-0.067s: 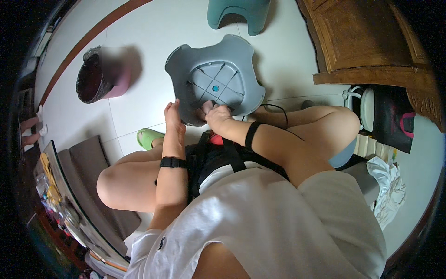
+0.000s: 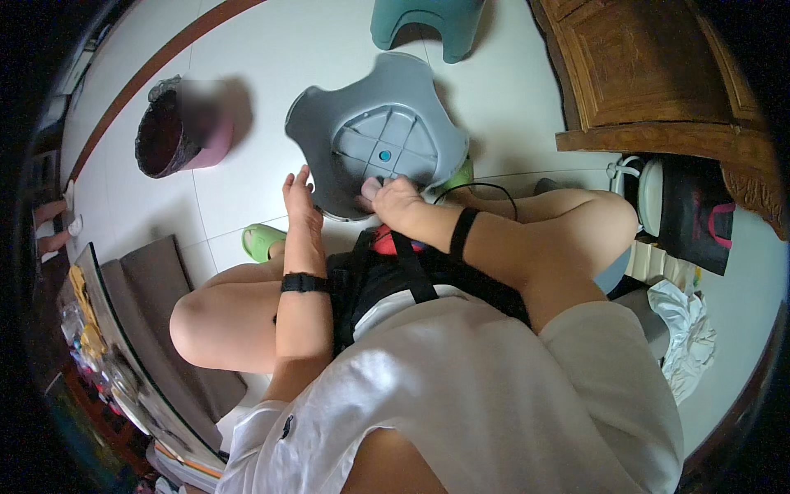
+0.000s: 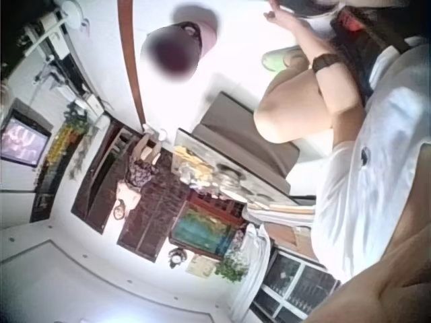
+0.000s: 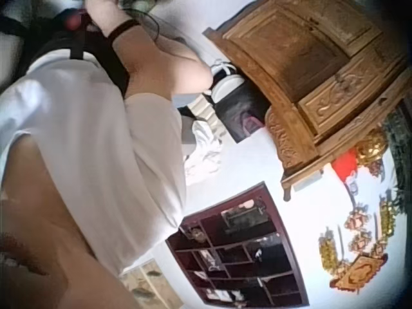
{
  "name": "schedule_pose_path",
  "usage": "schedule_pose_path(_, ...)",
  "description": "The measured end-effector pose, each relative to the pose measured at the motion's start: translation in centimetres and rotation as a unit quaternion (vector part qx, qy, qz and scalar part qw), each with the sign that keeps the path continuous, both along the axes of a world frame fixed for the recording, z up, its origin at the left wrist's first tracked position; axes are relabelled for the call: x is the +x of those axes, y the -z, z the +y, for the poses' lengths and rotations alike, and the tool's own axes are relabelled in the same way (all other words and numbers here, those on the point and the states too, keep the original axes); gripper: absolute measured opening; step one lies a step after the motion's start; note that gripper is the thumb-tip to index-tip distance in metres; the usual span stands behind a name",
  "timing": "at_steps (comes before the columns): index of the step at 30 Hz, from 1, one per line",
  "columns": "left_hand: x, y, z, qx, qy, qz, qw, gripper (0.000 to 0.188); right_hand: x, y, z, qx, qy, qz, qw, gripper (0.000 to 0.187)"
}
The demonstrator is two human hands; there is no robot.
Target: The person sits on the floor and wipes a blue plastic stool with a pink cloth. They clean the top surface, sides, and underside of the stool, turning it over to reach all areas.
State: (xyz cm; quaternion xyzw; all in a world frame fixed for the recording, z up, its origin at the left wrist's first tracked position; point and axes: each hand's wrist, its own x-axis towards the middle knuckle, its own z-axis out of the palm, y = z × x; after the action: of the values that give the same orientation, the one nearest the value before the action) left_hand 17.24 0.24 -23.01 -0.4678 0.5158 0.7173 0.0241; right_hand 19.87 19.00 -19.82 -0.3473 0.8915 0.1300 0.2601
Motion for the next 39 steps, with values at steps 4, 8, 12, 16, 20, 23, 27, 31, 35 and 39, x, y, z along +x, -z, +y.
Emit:
schedule_pose_path(4,-0.2,0.3,-2.5,-0.040,-0.022,0.020,0.999,0.091,-2.0,-1.9,4.2,-0.042,-0.103,-0.001,0.994,0.024)
schedule_pose_path(8,-0.2,-0.6,-1.7,-0.036,-0.014,0.040,0.998,0.067,-1.7,3.0,8.8,-0.038,-0.095,-0.023,0.994,0.027)
schedule_pose_path(12,0.0,0.8,-0.9,-0.095,0.104,0.049,0.989,0.048,-1.4,4.9,8.7,0.006,-0.038,-0.091,0.995,0.031)
schedule_pose_path(16,-0.1,-4.8,1.9,-0.177,0.165,0.131,0.961,0.049,-1.6,3.4,7.5,-0.003,0.051,-0.148,0.988,0.039)
schedule_pose_path(20,0.3,-8.5,4.1,-0.283,0.222,0.189,0.914,0.054,-1.0,4.4,7.8,-0.063,0.058,-0.114,0.990,0.038)
schedule_pose_path(23,0.3,-8.2,4.7,-0.292,0.248,0.230,0.894,0.061,-2.0,6.1,8.3,-0.055,0.082,-0.145,0.984,0.036)
schedule_pose_path(27,0.7,-8.3,4.6,-0.277,0.308,0.238,0.878,0.067,-7.9,-2.2,7.1,0.099,0.204,-0.256,0.940,0.040)
schedule_pose_path(31,-0.2,-9.0,5.0,-0.213,0.345,0.259,0.877,0.075,-8.4,2.8,12.9,0.138,0.202,-0.069,0.967,0.045)
schedule_pose_path(35,-0.5,-8.1,5.0,-0.157,0.348,0.264,0.886,0.079,-2.8,10.1,9.7,-0.125,0.406,-0.073,0.902,0.058)
schedule_pose_path(39,-0.1,-7.8,4.7,-0.168,0.346,0.252,0.888,0.079,0.0,9.2,5.0,-0.137,0.118,-0.366,0.913,0.062)
